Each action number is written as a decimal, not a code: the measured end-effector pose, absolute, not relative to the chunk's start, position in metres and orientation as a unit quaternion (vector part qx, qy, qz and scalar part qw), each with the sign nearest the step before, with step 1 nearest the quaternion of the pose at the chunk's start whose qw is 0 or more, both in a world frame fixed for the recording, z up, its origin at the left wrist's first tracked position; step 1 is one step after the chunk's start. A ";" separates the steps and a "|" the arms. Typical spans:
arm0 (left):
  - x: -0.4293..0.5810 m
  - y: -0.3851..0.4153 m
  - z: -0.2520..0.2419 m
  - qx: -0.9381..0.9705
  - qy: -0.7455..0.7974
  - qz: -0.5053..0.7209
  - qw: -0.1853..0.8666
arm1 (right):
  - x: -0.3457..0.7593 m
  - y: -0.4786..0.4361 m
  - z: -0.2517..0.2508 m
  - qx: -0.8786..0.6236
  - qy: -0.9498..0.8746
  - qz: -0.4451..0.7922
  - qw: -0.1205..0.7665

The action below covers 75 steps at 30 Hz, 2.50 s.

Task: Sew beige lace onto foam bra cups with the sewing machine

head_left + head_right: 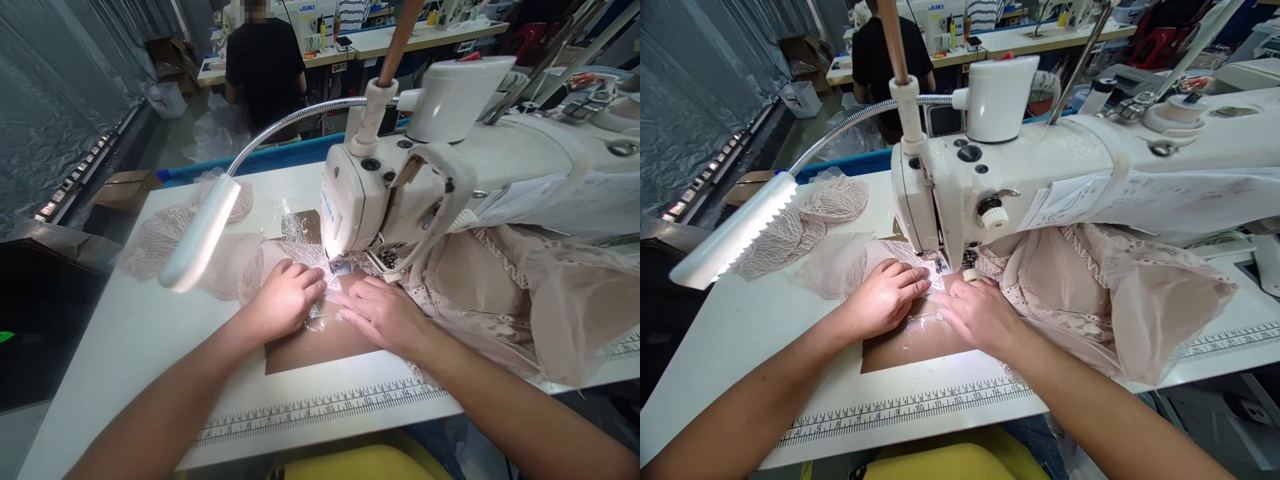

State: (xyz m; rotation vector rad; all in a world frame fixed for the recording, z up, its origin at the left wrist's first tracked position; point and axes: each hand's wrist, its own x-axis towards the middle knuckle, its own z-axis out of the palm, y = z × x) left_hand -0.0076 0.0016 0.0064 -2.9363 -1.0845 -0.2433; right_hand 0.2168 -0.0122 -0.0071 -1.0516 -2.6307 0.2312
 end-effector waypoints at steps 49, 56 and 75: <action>-0.020 -0.081 0.040 -0.901 -0.282 -0.174 -0.282 | 0.230 -0.059 0.006 -0.481 -0.873 -0.001 0.085; -0.045 -0.034 0.035 -0.737 -0.559 -0.242 -0.292 | 0.218 -0.053 0.014 -0.521 -0.853 -0.016 0.013; -0.038 -0.034 0.026 -0.577 -0.479 -0.269 -0.604 | 0.221 -0.045 0.025 -0.467 -0.856 0.128 0.179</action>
